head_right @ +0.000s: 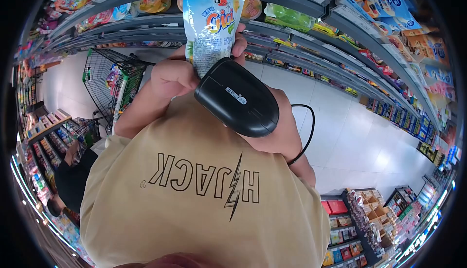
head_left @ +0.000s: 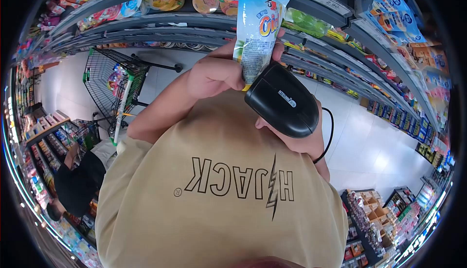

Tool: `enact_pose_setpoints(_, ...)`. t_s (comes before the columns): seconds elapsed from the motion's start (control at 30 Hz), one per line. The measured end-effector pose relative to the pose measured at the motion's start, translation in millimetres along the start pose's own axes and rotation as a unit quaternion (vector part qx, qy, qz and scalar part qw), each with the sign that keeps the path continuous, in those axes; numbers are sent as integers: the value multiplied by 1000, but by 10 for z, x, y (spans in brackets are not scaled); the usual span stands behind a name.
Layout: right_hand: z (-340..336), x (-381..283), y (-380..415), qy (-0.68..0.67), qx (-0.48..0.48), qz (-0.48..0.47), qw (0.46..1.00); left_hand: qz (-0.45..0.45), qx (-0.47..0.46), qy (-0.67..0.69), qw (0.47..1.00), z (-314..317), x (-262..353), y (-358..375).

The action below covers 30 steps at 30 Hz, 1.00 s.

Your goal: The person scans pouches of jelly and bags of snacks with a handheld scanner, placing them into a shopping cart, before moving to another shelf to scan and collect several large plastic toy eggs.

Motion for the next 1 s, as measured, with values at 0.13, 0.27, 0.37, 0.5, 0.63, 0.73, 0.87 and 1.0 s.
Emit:
enact_pose_setpoints(0.13, -11, -6, -20, -36, -9, 12, 999, -49, 42, -47, 997, 97, -5, 35)
enact_pose_setpoints(0.27, -24, 1, -46, -39, -28, -1, 999, -94, 51, -43, 993, 129, -45, 49)
enact_pose_setpoints(0.37, -59, -25, -55, -19, -39, -39, 998, -82, 30, -28, 996, 130, -72, 11)
enact_pose_setpoints(0.5, -95, -59, -60, 1, -34, -73, 997, -85, 24, 6, 996, 122, -135, -58)
enact_pose_setpoints(0.63, -155, -38, -11, -34, -30, -70, 996, -108, 51, 27, 992, 162, -227, -159)
enact_pose_setpoints(0.73, -176, -8, 16, -41, -24, -60, 997, -123, 43, 32, 991, 176, -270, -198)
enact_pose_setpoints(0.87, -219, -90, 13, 13, -28, -96, 995, -113, -31, 33, 993, 177, -280, -166)
enact_pose_setpoints(1.0, -191, -11, 40, -36, -26, -68, 997, -111, -13, 16, 994, 234, -249, -179)
Point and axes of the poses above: each hand's wrist, its own y-axis away from the middle knuckle, its own z-axis out of the palm, x = y × z, the point moved 6 cm from there along -y, towards the middle knuckle, and after that the axes turned 3 degrees about y, right-handed, at the moved point
